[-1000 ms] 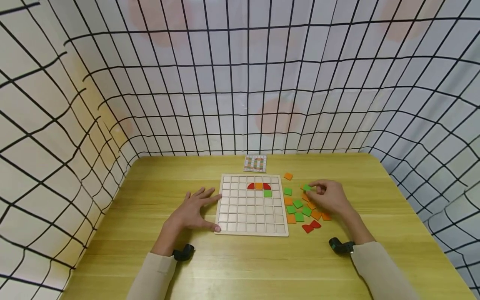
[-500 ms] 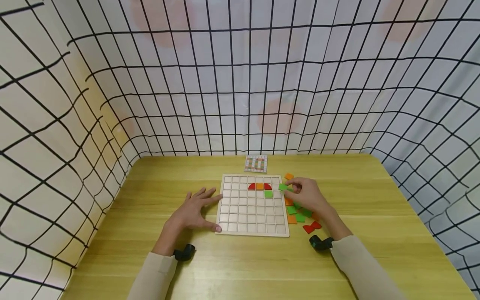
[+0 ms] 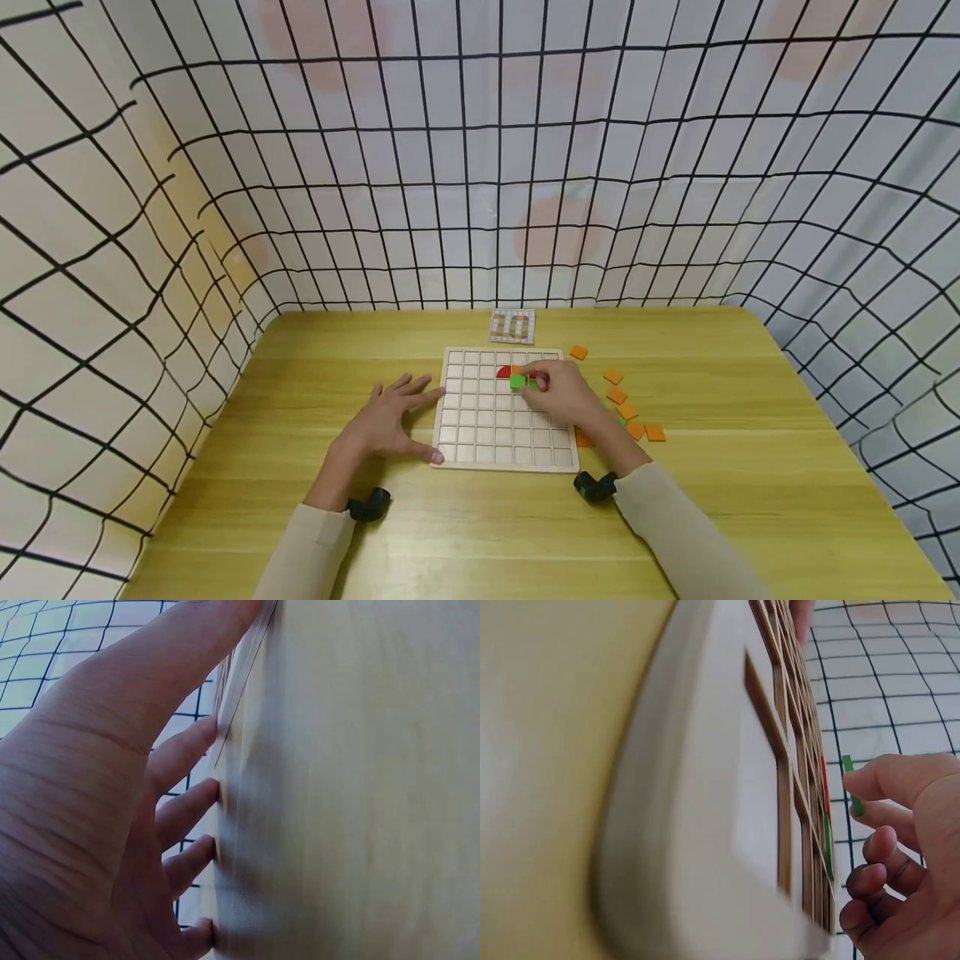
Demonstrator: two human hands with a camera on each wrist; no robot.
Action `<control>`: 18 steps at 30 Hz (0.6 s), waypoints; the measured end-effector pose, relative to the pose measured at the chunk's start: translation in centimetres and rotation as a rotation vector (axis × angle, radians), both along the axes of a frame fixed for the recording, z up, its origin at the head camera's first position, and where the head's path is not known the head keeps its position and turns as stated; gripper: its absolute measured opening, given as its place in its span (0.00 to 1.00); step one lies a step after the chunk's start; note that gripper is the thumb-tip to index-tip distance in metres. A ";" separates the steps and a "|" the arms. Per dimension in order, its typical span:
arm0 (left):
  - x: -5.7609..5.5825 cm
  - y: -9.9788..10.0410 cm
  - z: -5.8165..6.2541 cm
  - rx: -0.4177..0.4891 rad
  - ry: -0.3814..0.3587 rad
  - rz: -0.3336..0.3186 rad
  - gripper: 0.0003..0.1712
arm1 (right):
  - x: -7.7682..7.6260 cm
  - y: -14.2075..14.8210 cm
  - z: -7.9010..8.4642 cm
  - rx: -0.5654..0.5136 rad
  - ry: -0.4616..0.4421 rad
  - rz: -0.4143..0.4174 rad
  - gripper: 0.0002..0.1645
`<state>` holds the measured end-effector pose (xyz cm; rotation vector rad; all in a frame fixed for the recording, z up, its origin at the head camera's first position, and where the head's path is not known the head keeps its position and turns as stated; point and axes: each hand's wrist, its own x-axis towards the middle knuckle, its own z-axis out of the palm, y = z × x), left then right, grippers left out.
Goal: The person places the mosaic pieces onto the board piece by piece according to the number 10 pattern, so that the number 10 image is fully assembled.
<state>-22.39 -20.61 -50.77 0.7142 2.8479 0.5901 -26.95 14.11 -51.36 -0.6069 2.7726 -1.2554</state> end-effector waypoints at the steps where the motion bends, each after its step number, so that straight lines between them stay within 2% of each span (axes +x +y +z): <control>1: 0.0 0.0 0.0 0.000 0.001 0.001 0.66 | 0.0 -0.3 0.0 0.007 -0.005 0.004 0.18; 10: 0.0 0.3 0.0 -0.012 0.005 0.019 0.66 | -0.2 -1.5 -0.2 0.108 -0.027 -0.015 0.17; 18: 0.0 0.1 -0.1 -0.013 0.003 0.022 0.66 | -0.2 -2.1 -0.3 0.133 -0.040 -0.036 0.18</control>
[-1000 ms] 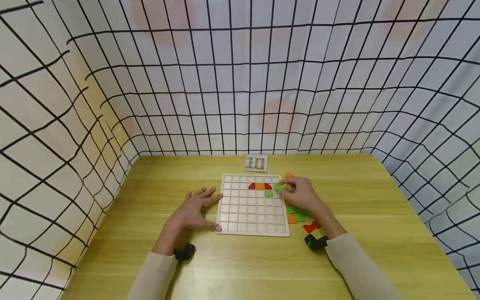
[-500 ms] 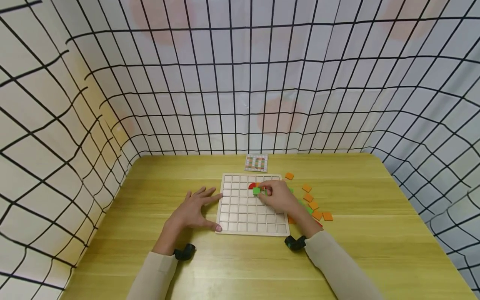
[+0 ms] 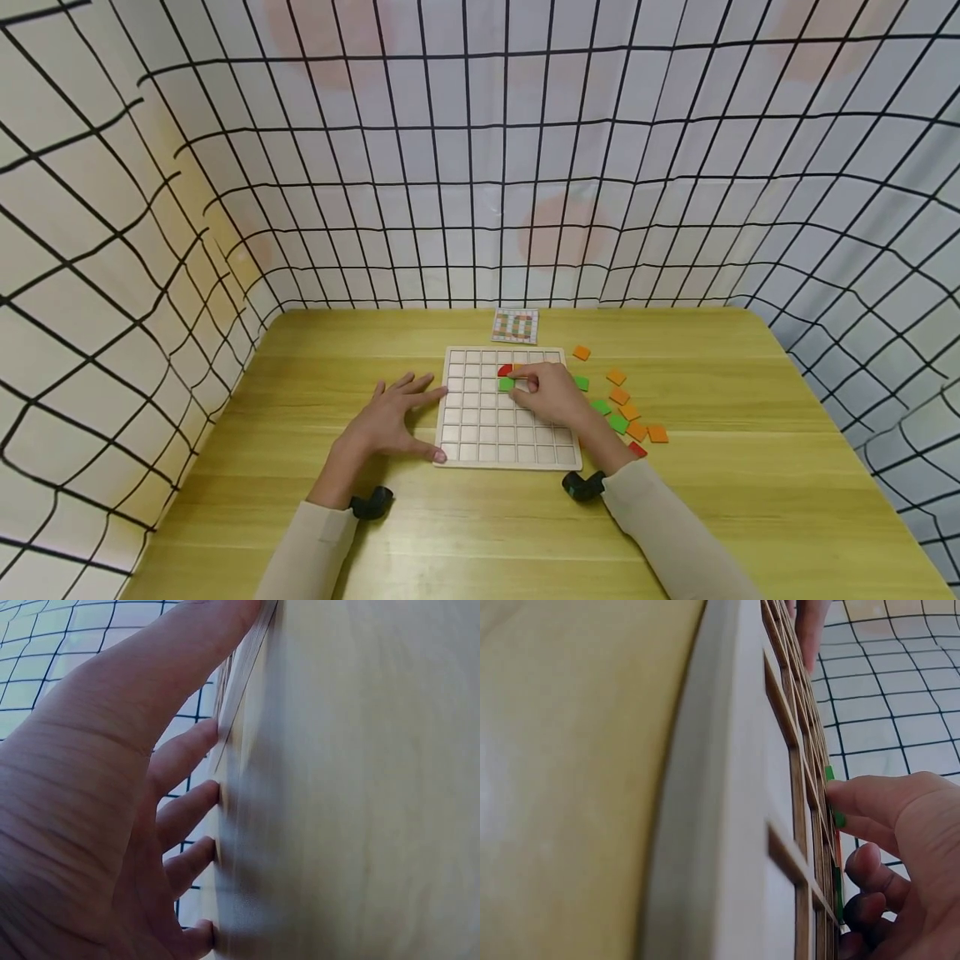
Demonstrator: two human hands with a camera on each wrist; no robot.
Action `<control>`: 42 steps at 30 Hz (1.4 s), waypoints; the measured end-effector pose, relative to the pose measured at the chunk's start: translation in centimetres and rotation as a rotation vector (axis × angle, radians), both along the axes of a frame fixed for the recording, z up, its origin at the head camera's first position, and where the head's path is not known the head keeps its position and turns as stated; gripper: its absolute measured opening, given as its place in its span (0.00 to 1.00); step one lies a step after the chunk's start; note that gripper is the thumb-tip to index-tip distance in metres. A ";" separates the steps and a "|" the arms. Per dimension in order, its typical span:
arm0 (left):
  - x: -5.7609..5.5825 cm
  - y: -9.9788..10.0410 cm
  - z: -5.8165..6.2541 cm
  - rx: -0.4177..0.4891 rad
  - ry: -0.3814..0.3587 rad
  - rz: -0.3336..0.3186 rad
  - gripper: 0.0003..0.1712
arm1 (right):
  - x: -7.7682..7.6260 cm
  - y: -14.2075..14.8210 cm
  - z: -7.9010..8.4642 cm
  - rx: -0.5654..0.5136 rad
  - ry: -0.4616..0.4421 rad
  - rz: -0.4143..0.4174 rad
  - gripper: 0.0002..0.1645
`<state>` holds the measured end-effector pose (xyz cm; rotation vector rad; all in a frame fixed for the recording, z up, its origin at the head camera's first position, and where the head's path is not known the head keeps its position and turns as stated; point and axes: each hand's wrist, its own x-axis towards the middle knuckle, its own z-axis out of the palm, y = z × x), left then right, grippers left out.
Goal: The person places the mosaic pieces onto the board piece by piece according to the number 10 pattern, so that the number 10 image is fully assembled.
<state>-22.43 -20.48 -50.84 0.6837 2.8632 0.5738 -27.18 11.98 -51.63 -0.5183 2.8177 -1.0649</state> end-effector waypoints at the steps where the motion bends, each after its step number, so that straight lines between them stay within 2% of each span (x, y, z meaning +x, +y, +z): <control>1: 0.0 0.0 0.0 -0.002 0.000 0.000 0.66 | 0.0 -0.1 0.0 0.002 0.001 -0.003 0.18; 9: 0.0 0.0 0.0 0.001 -0.003 -0.008 0.66 | 0.1 -0.2 -0.1 -0.039 0.013 -0.008 0.19; 18: -0.1 0.1 0.0 0.005 -0.009 -0.009 0.66 | 0.2 -0.1 -0.1 -0.094 0.017 -0.023 0.14; 26: 0.0 0.1 0.1 0.008 -0.016 -0.012 0.66 | 0.8 1.0 0.3 -0.148 0.035 -0.012 0.16; 33: 0.0 0.0 0.3 0.033 0.001 -0.024 0.65 | 1.3 3.9 0.8 -0.169 0.022 -0.074 0.17; 42: 0.0 0.0 0.2 0.042 -0.007 -0.033 0.65 | 2.1 10.1 1.2 -0.099 0.073 -0.183 0.19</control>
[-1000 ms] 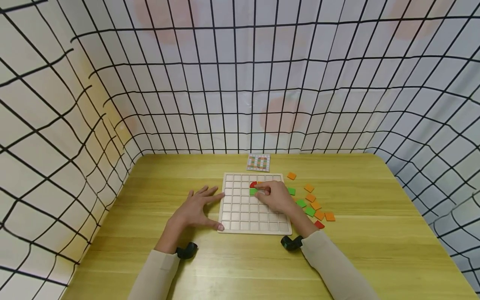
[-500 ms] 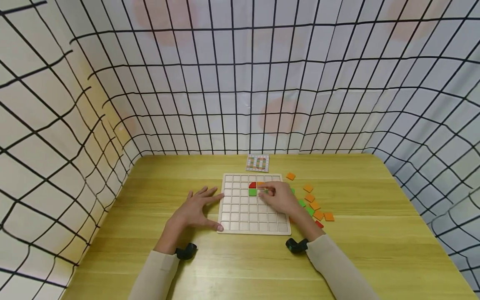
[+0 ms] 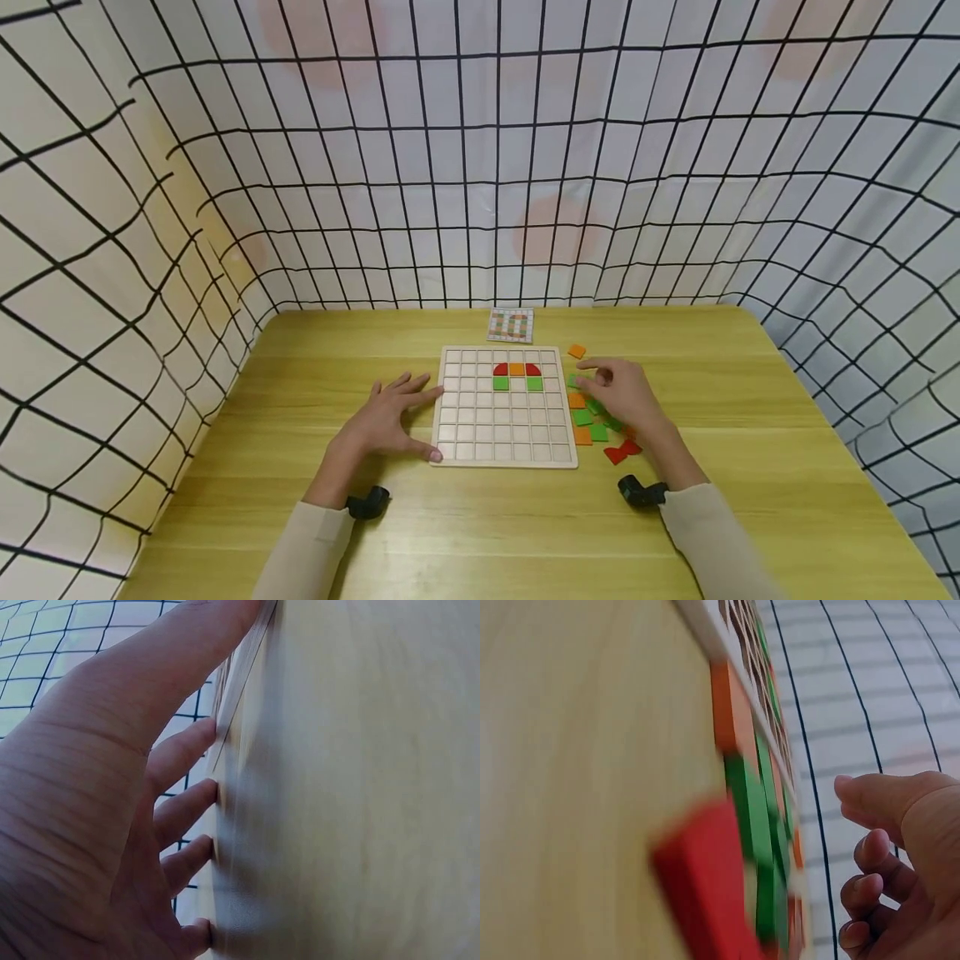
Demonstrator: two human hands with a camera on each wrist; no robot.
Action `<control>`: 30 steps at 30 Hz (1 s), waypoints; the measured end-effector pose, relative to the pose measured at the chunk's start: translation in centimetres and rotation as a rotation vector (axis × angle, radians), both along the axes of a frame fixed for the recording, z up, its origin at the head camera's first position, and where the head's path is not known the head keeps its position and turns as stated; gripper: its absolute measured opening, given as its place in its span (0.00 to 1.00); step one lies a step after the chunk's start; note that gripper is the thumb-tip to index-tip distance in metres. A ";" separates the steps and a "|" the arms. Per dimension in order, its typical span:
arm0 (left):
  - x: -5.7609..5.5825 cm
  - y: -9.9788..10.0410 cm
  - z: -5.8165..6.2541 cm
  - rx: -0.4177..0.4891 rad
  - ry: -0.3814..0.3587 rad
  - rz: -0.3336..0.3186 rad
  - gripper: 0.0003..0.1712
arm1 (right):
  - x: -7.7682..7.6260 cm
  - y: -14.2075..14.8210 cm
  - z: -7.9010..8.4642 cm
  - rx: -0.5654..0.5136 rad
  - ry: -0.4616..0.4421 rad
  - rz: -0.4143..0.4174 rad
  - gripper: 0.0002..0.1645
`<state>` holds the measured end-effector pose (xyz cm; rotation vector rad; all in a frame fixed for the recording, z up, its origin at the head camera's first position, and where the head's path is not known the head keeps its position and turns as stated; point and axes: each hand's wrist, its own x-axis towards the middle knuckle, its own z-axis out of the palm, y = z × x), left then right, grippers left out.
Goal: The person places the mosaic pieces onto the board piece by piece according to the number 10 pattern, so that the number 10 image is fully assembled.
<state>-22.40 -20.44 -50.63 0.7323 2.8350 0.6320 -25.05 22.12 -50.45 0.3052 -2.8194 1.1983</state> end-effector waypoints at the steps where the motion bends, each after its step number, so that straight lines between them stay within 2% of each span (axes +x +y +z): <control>1: 0.0 0.0 0.0 -0.002 -0.002 0.003 0.65 | 0.1 0.6 0.0 0.006 0.003 -0.008 0.19; 6: 0.0 -0.2 -0.1 0.007 -0.008 0.006 0.65 | 0.4 3.2 -0.2 0.050 0.008 -0.045 0.18; 14: 0.0 -0.1 0.0 0.003 -0.015 0.009 0.65 | 1.1 6.0 -0.8 0.105 -0.068 -0.091 0.23; 25: 0.0 -0.1 0.0 0.010 -0.009 0.002 0.64 | 1.3 8.6 -1.4 0.086 -0.095 -0.108 0.18; 30: 0.0 -0.1 -0.1 0.012 -0.003 -0.002 0.64 | 1.6 9.3 -1.4 0.110 -0.091 -0.080 0.22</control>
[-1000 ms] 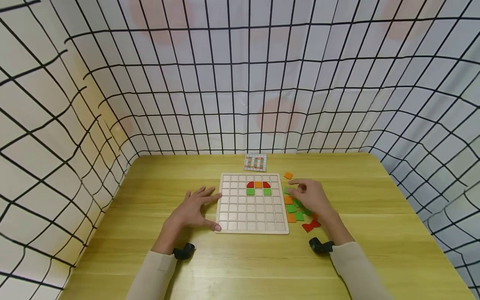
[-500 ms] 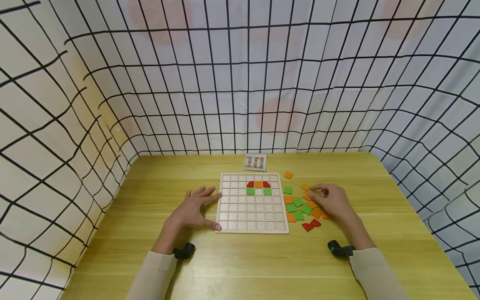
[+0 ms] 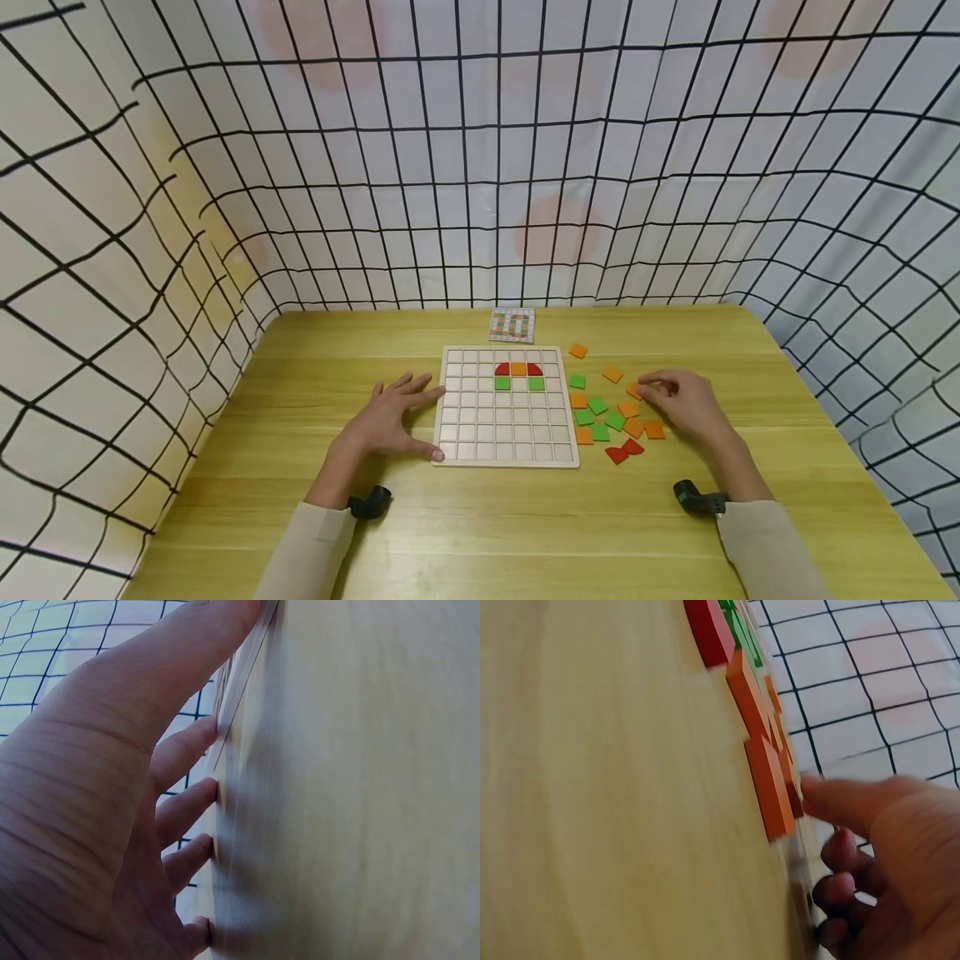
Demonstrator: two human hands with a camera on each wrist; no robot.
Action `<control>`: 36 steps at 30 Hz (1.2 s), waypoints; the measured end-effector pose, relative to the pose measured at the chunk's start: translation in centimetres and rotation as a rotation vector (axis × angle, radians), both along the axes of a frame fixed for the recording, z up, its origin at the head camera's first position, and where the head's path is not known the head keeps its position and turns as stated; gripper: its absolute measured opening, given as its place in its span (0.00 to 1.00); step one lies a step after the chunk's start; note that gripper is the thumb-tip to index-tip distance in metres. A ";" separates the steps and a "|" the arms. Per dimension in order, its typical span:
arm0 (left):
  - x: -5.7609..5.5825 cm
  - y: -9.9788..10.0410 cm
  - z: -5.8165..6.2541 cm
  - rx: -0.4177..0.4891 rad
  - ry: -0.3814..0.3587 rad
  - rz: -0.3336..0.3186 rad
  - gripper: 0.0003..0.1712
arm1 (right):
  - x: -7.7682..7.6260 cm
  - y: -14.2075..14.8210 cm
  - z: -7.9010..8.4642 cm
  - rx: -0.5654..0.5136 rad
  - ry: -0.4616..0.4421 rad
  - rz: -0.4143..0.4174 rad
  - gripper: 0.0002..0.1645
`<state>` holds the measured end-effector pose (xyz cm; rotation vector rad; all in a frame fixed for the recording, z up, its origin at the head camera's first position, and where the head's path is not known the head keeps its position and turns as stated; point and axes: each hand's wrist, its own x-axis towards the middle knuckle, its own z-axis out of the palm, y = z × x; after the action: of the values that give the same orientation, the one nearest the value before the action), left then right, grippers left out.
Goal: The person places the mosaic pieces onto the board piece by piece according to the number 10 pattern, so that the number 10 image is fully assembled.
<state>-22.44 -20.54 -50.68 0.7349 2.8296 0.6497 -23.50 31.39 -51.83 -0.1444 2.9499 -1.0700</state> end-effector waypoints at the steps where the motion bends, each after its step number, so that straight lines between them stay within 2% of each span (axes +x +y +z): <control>1: 0.0 0.0 0.0 0.002 0.003 0.000 0.64 | 0.1 0.1 0.0 -0.003 -0.007 0.012 0.24; 5: 0.0 0.0 0.0 0.003 0.006 0.002 0.64 | 0.3 0.6 0.2 -0.004 -0.034 0.051 0.28; 9: 0.1 0.2 0.0 0.006 0.006 -0.004 0.64 | 0.4 0.9 0.4 0.027 -0.024 0.070 0.26; 15: 0.0 0.1 0.0 0.001 0.000 0.000 0.64 | 0.3 0.8 0.4 0.017 -0.039 0.045 0.27; 19: -0.1 0.0 -0.1 -0.007 0.007 0.001 0.64 | 0.3 0.5 0.5 0.011 -0.045 0.028 0.25; 26: 0.0 0.1 0.0 -0.016 0.000 -0.003 0.64 | 0.3 0.6 0.5 0.049 -0.016 0.033 0.24; 36: 0.2 0.2 0.2 -0.017 0.003 0.006 0.64 | 0.3 0.5 0.6 -0.021 0.002 0.018 0.27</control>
<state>-22.21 -20.35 -50.47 0.7252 2.8374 0.6257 -23.21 31.94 -51.24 -0.1722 2.9337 -1.0990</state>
